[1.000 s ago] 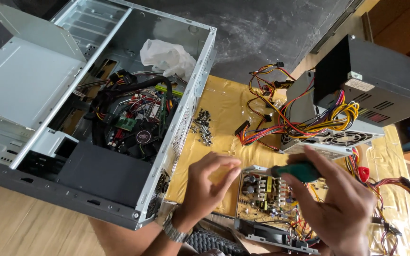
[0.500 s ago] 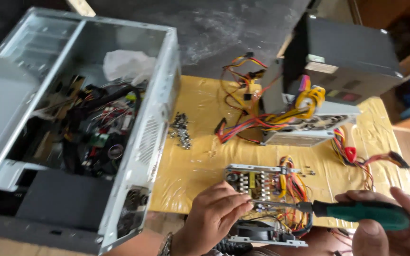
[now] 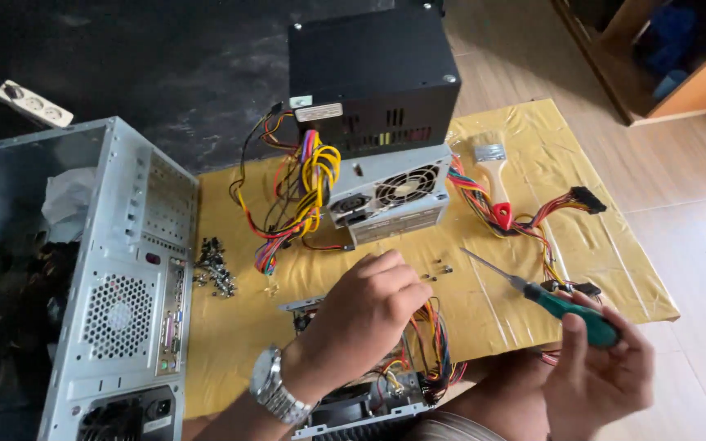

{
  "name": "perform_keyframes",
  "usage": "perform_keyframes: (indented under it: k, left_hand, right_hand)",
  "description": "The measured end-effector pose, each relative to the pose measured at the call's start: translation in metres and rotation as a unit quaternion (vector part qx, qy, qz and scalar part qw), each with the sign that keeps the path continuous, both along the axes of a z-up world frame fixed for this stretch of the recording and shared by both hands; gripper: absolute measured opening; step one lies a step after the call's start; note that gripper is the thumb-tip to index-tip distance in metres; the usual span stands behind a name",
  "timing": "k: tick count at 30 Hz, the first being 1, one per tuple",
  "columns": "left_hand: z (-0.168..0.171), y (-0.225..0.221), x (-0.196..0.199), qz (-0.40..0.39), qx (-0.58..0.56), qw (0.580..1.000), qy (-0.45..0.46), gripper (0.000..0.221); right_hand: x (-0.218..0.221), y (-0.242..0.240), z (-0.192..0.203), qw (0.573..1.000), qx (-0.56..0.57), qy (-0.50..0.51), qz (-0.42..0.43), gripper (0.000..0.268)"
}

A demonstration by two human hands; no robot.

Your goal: Disassembling a computer power supply unit by unscrewing and removing the internal cooling fan.

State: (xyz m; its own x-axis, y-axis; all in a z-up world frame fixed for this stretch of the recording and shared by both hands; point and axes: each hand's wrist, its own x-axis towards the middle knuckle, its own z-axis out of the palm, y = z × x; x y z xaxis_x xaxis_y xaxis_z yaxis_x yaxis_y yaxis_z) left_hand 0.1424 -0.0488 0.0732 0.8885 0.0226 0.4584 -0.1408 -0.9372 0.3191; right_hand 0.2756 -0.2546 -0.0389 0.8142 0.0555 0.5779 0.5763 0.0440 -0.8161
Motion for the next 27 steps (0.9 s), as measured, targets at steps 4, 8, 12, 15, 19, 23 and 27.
perform_keyframes:
  k: [4, 8, 12, 15, 19, 23, 27]
  left_hand:
    - [-0.036, 0.006, 0.047, 0.029, 0.165, 0.982, 0.09, 0.035]
    - [-0.06, 0.017, 0.069, 0.015, 0.199, 0.966, 0.164, 0.038]
    - [-0.061, 0.019, 0.076, 0.012, 0.165, 0.969, 0.182, 0.036]
    - [-0.055, 0.018, 0.076, 0.011, 0.137, 0.977, 0.163, 0.032]
    - [-0.032, 0.015, 0.065, 0.007, 0.092, 0.99, 0.107, 0.033]
    - [0.009, 0.009, 0.03, -0.005, 0.023, 0.999, 0.029, 0.026]
    - [0.025, 0.005, -0.026, 0.067, -0.047, 0.994, -0.074, 0.015]
  right_hand:
    - [0.006, 0.007, -0.014, 0.998, 0.003, -0.028, 0.063, 0.031]
    - [0.009, -0.001, -0.007, 0.985, -0.146, -0.091, 0.023, 0.027]
    - [0.011, -0.001, -0.017, 0.974, -0.195, -0.114, -0.013, 0.032]
    - [0.015, 0.002, -0.027, 0.972, -0.191, -0.14, -0.006, 0.031]
    - [0.018, 0.004, -0.034, 0.963, -0.215, -0.16, -0.018, 0.029]
    - [0.018, 0.005, -0.025, 0.961, -0.217, -0.173, 0.0, 0.021]
    - [0.012, 0.004, -0.013, 0.962, -0.217, -0.166, 0.024, 0.02]
